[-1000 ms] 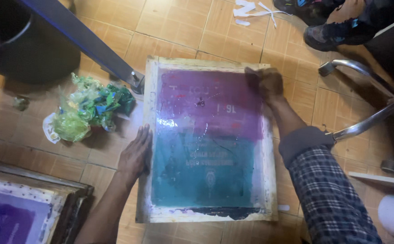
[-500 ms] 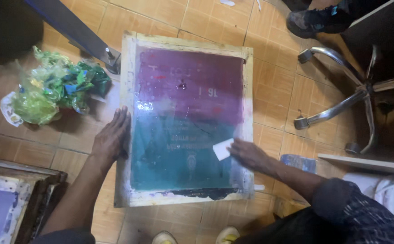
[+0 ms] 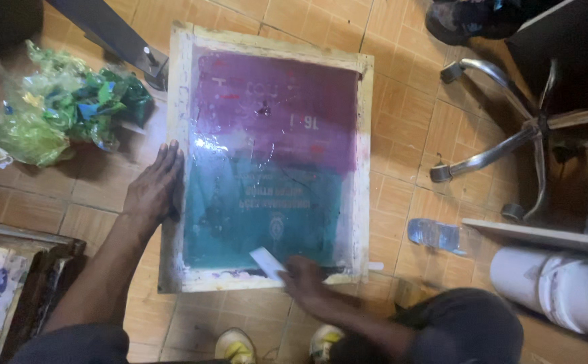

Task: The person pours water onto a framed screen and scrubs the surface with a white card to remove residue. They repeat this process on a second frame, then place the cleaned frames aside.

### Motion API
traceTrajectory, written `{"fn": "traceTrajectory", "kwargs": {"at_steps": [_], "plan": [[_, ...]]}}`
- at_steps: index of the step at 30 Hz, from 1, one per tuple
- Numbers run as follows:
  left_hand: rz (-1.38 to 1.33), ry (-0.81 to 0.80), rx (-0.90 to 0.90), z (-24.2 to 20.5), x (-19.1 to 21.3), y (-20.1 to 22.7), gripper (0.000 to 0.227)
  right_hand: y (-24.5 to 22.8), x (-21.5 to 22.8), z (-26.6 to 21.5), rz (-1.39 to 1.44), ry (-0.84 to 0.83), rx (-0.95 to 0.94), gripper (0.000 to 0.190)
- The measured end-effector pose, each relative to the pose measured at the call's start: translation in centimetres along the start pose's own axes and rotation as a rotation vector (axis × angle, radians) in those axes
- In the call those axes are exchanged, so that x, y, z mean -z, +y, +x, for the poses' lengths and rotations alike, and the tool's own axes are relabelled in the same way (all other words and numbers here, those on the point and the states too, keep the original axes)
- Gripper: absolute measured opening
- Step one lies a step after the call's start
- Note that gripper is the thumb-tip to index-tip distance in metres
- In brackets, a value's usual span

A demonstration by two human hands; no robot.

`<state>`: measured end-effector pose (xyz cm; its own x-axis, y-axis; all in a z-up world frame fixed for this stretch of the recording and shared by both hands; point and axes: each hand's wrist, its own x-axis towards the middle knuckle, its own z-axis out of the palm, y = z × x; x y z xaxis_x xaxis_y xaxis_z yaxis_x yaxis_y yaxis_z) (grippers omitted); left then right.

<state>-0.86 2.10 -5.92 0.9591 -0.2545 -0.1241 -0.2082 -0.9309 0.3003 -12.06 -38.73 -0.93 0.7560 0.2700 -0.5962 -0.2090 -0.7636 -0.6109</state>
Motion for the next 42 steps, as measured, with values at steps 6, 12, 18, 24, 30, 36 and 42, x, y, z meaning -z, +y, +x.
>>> {"fn": "traceTrajectory", "kwargs": {"at_steps": [6,12,18,24,30,36,42], "plan": [[0.136,-0.162,0.121,0.6,1.7,1.8,0.165,-2.4,-3.8,-0.2,0.14,0.127,-0.241,0.025],[0.132,-0.147,0.135,0.1,6.6,4.9,0.095,6.0,6.8,1.9,0.271,0.042,-0.224,0.024],[0.183,-0.139,0.146,0.0,6.3,5.0,0.088,5.6,20.2,10.9,-0.343,0.167,-0.065,0.02],[0.161,-0.146,0.163,0.6,2.2,2.6,0.081,1.4,25.6,20.1,-0.51,0.446,0.33,0.008],[0.162,-0.026,0.106,0.5,1.8,2.7,0.069,0.8,27.8,19.5,-0.545,0.591,0.222,0.027],[0.146,0.012,0.13,0.1,4.5,4.5,0.068,-3.2,19.6,16.5,-0.489,0.584,0.207,0.03],[0.161,-0.017,0.122,-0.1,6.1,5.3,0.069,-4.9,4.8,11.0,-0.173,0.223,0.262,0.033]]}}
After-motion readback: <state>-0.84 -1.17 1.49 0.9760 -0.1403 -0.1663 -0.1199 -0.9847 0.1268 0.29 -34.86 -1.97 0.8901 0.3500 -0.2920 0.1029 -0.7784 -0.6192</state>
